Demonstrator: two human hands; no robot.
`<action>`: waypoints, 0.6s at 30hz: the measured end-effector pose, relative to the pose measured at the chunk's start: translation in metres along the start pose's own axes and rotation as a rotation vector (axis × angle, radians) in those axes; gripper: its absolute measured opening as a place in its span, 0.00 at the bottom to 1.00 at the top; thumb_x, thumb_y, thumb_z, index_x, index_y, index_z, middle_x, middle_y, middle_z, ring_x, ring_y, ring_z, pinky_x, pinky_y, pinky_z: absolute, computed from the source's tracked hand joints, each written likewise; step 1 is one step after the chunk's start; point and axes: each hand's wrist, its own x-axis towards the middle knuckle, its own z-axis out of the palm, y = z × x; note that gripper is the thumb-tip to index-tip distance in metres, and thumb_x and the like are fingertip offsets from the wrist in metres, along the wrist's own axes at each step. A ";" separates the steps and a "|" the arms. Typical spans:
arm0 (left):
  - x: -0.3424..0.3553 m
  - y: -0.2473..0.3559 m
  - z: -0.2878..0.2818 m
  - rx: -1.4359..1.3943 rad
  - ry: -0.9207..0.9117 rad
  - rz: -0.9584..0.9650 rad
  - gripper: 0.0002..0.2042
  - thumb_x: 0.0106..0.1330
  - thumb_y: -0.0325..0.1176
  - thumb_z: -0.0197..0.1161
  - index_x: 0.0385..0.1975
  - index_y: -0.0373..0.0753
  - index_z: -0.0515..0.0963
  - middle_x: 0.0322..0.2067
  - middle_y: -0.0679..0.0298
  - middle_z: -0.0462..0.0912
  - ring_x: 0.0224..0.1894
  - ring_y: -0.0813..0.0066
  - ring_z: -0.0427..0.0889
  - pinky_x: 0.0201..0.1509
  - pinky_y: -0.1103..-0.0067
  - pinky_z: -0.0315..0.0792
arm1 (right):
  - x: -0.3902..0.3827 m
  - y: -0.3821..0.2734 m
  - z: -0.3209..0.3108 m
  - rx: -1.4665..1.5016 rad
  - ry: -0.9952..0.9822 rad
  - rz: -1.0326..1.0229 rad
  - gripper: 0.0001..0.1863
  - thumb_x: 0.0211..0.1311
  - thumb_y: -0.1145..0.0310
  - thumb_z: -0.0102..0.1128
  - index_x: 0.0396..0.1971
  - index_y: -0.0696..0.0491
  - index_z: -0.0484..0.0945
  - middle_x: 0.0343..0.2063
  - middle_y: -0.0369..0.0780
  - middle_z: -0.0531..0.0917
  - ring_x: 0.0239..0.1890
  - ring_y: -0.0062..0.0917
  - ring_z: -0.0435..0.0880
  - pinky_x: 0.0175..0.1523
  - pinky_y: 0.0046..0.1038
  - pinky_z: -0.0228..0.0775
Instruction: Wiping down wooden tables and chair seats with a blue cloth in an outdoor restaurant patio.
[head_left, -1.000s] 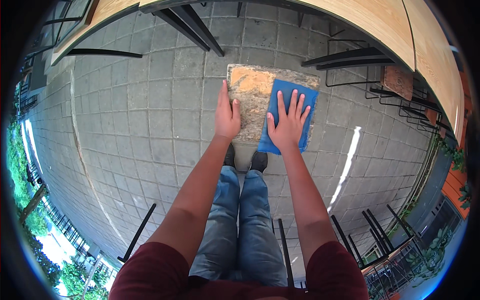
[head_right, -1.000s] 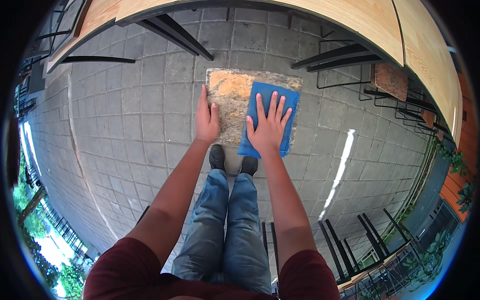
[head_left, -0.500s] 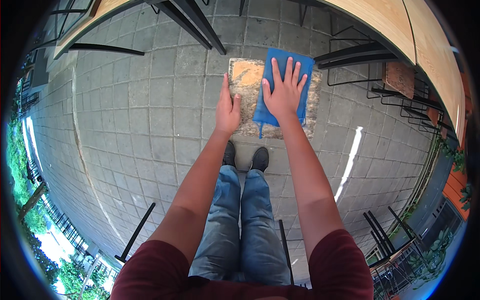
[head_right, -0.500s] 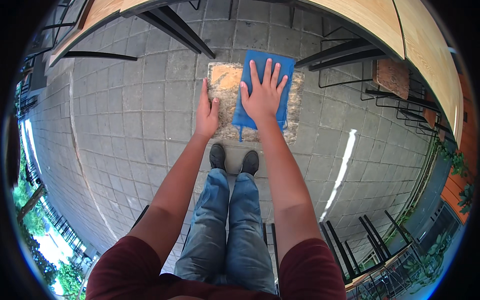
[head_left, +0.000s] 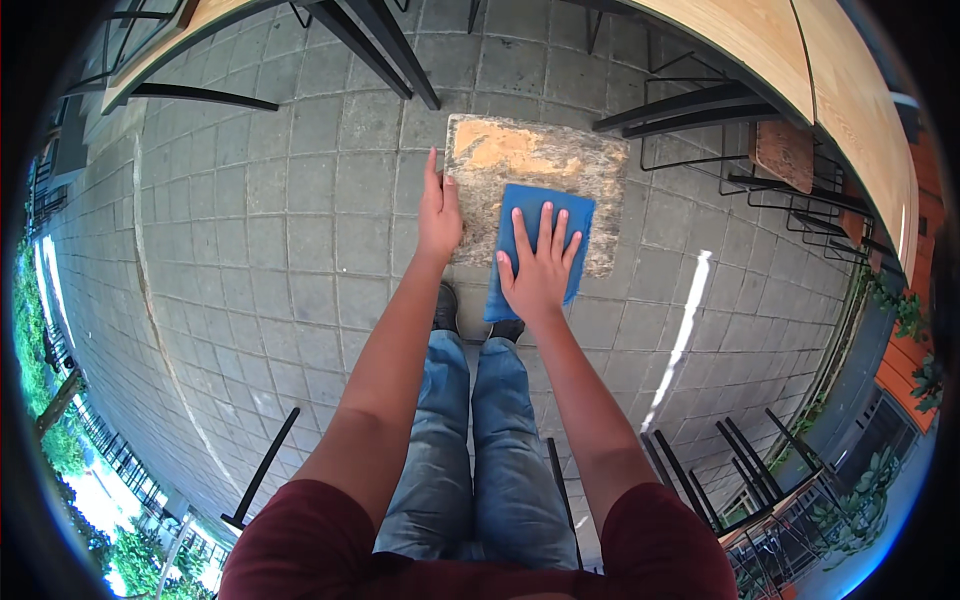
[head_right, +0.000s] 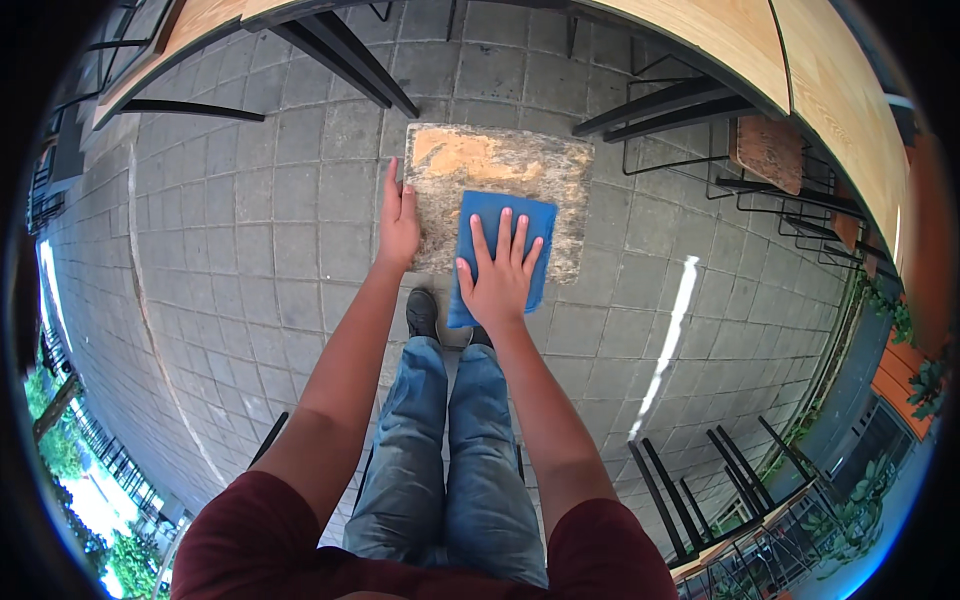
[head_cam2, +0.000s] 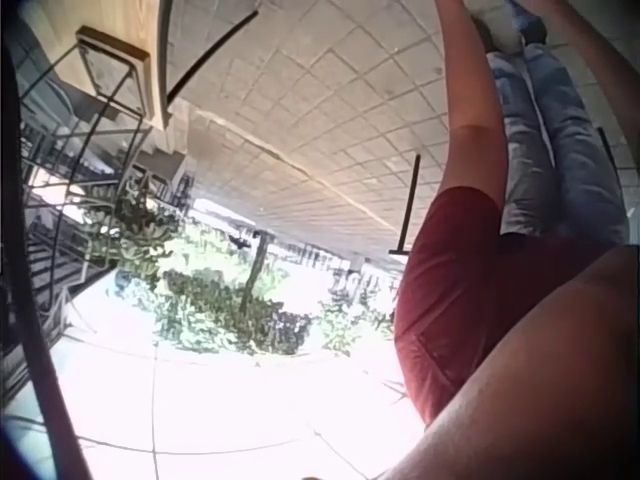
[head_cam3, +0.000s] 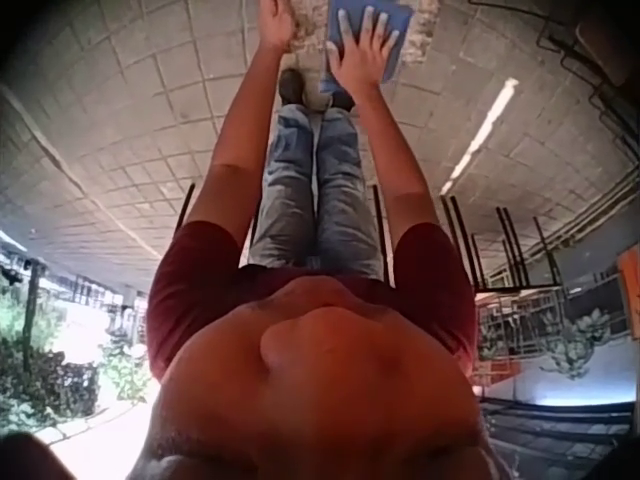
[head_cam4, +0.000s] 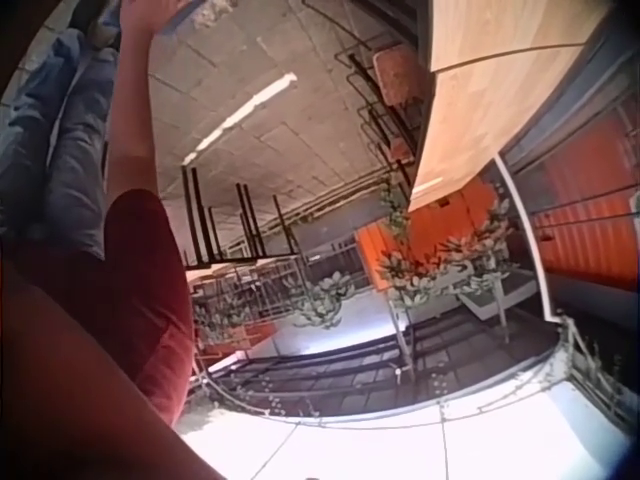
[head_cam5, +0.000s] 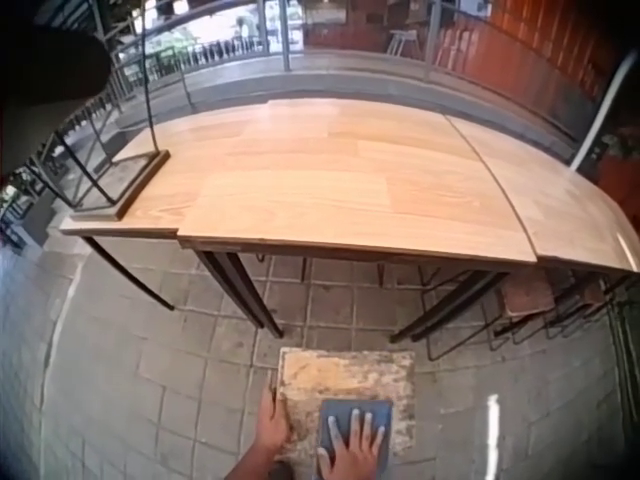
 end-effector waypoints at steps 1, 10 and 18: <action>0.002 -0.004 -0.002 0.081 -0.008 0.117 0.27 0.87 0.33 0.46 0.81 0.34 0.58 0.72 0.40 0.73 0.75 0.45 0.73 0.77 0.65 0.66 | -0.008 -0.005 -0.001 0.005 0.001 -0.002 0.37 0.77 0.46 0.54 0.83 0.37 0.63 0.85 0.52 0.50 0.86 0.56 0.42 0.84 0.65 0.27; 0.004 -0.016 -0.006 0.156 -0.024 0.282 0.28 0.87 0.32 0.43 0.84 0.36 0.54 0.77 0.41 0.67 0.79 0.46 0.68 0.79 0.66 0.62 | 0.079 -0.015 0.000 0.008 0.088 -0.026 0.36 0.77 0.47 0.55 0.82 0.36 0.63 0.85 0.51 0.51 0.86 0.54 0.44 0.84 0.65 0.29; 0.002 -0.006 0.001 0.079 -0.083 0.202 0.28 0.86 0.31 0.39 0.84 0.39 0.54 0.79 0.43 0.65 0.80 0.48 0.65 0.81 0.66 0.59 | 0.187 0.005 0.001 -0.041 0.196 -0.089 0.34 0.78 0.45 0.52 0.81 0.32 0.65 0.82 0.50 0.60 0.85 0.52 0.51 0.84 0.63 0.32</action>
